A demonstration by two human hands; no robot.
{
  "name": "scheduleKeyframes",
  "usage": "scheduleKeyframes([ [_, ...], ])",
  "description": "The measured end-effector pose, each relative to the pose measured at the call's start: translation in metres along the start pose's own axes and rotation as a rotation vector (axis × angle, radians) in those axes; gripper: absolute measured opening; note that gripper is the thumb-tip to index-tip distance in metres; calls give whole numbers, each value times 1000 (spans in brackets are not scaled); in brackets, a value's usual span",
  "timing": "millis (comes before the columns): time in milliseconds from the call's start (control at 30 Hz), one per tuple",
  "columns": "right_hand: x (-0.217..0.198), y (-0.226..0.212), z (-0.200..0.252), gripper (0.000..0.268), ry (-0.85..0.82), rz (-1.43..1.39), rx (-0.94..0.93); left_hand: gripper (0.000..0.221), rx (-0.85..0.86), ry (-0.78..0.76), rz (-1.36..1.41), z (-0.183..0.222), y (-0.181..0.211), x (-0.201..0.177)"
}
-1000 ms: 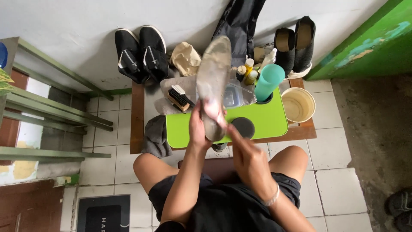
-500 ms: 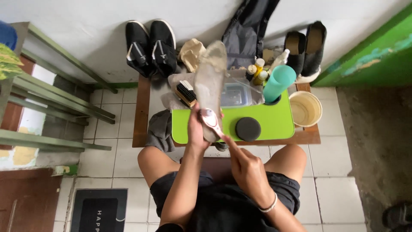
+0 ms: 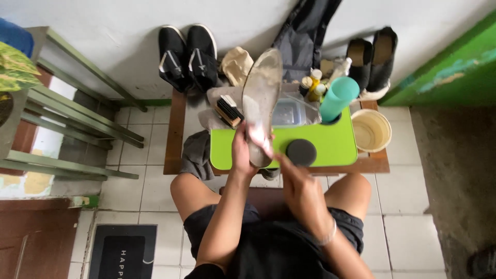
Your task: A person is sitting on the floor and using a toothbrush to scrub a shoe insole with a cleaning solution.
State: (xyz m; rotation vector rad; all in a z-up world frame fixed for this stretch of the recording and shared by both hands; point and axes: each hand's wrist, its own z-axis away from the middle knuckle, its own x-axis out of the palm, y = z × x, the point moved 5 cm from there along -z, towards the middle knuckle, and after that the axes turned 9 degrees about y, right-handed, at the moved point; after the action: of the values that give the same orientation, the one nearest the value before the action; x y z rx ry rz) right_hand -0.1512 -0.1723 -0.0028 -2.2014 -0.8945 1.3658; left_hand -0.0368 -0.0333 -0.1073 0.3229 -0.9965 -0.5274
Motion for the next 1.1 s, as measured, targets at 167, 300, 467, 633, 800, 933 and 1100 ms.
scheduleKeyframes([
  [167, -2, -9, -26, 45, 97, 67, -36, 38, 63, -50, -39, 11, 5, 20],
  [300, -6, -26, 4, 54, -35, -40, -12, 63, 221, -74, 92, -2, 34, 8],
  [467, 7, -4, -25, 43, 71, 106, -35, 44, 121, -15, 40, 4, 2, 5],
  [633, 4, -19, -6, 48, 71, 115, -77, 44, 183, 24, 38, -18, 24, 1],
  [800, 4, -3, -11, 49, 7, 95, 6, 50, 143, 10, 121, -12, 18, 4],
  [933, 9, -5, -26, 53, 91, 181, -27, 49, 93, -16, 107, -6, 13, 15],
  [1100, -2, -24, 3, 52, -93, -148, 94, 42, 125, 25, 133, -7, 51, 21],
])
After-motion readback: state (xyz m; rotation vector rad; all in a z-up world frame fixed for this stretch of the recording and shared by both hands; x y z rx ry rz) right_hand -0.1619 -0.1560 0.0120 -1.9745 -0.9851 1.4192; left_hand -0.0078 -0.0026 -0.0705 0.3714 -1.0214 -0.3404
